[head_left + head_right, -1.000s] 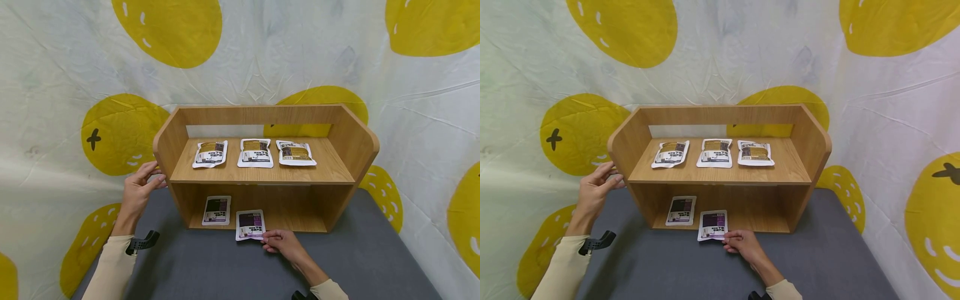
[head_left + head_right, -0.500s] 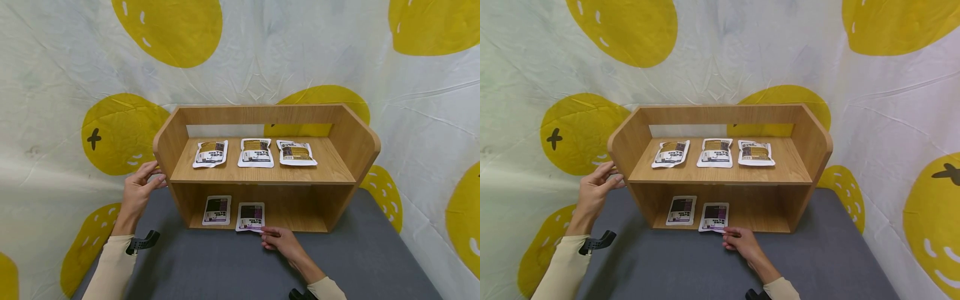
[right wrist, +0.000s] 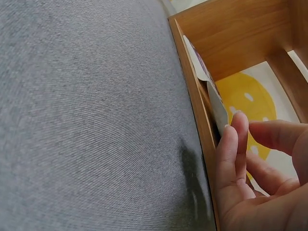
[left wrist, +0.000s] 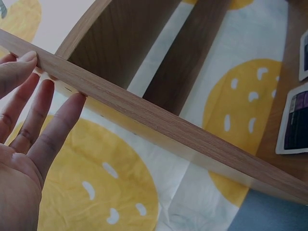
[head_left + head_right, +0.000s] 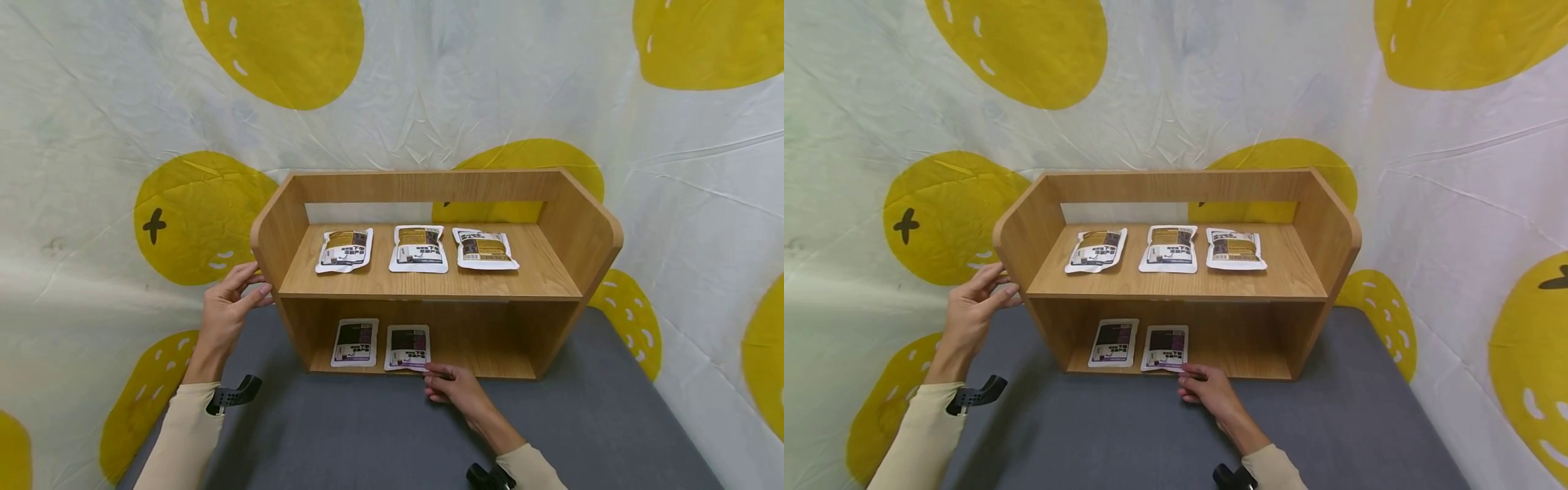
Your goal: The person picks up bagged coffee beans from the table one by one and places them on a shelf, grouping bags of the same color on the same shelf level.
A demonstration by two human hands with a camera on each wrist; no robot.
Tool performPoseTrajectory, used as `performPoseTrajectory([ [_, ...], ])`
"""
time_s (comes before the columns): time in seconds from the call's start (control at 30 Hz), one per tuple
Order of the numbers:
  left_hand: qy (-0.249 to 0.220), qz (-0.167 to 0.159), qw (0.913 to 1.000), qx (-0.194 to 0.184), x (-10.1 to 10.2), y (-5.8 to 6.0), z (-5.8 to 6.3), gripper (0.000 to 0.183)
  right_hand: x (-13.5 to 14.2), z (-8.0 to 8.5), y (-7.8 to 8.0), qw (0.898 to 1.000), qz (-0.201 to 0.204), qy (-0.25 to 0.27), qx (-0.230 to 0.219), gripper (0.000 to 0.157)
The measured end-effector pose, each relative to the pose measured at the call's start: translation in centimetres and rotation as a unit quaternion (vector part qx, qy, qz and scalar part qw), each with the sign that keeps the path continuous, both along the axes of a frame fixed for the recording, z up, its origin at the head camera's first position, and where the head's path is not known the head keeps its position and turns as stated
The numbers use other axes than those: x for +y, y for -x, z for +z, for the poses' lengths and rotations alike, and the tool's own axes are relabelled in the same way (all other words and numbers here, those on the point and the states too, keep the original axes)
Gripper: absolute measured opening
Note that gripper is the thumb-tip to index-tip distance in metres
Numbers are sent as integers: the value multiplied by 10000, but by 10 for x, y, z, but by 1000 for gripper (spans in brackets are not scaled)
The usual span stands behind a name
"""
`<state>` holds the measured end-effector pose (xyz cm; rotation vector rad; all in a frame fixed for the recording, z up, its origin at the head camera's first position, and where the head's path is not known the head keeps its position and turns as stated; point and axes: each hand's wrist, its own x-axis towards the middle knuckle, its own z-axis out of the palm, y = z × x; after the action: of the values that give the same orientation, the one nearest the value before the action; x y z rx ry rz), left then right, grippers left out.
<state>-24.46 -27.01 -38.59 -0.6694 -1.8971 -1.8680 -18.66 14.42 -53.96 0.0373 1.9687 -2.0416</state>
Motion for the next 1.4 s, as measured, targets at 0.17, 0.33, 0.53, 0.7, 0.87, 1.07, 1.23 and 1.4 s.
performPoseTrajectory([
  [0.17, 64, 70, 10000, -16, 0, 0, 0, 47, -2, 1, 3, 10000, -76, 29, -11, 46],
  [0.33, 94, 66, 9999, -6, 0, 0, -1, 47, -2, 0, 6, 9999, -44, 133, 60, 46],
  [0.53, 80, 55, 10000, 2, 0, 0, 0, 48, -1, 2, 6, 10000, 13, 33, 61, 45],
  [0.7, 70, 55, 10000, 10, 0, 0, 0, 47, -2, 4, 6, 10000, 24, -30, 38, 46],
  [0.87, 60, 32, 10000, 20, 0, 0, 0, 47, -3, 3, 7, 10000, 77, 7, 9, 48],
  [1.07, 47, 7, 10000, 31, 0, 0, 0, 47, -2, 4, 7, 9999, 93, -37, -14, 48],
  [1.23, 38, -26, 10000, 60, 0, 0, 0, 47, -1, 6, 7, 9998, 69, -176, -64, 46],
  [1.4, 22, -59, 10000, 73, 0, -1, 0, 48, -1, 8, 6, 9995, 57, -285, -79, 42],
])
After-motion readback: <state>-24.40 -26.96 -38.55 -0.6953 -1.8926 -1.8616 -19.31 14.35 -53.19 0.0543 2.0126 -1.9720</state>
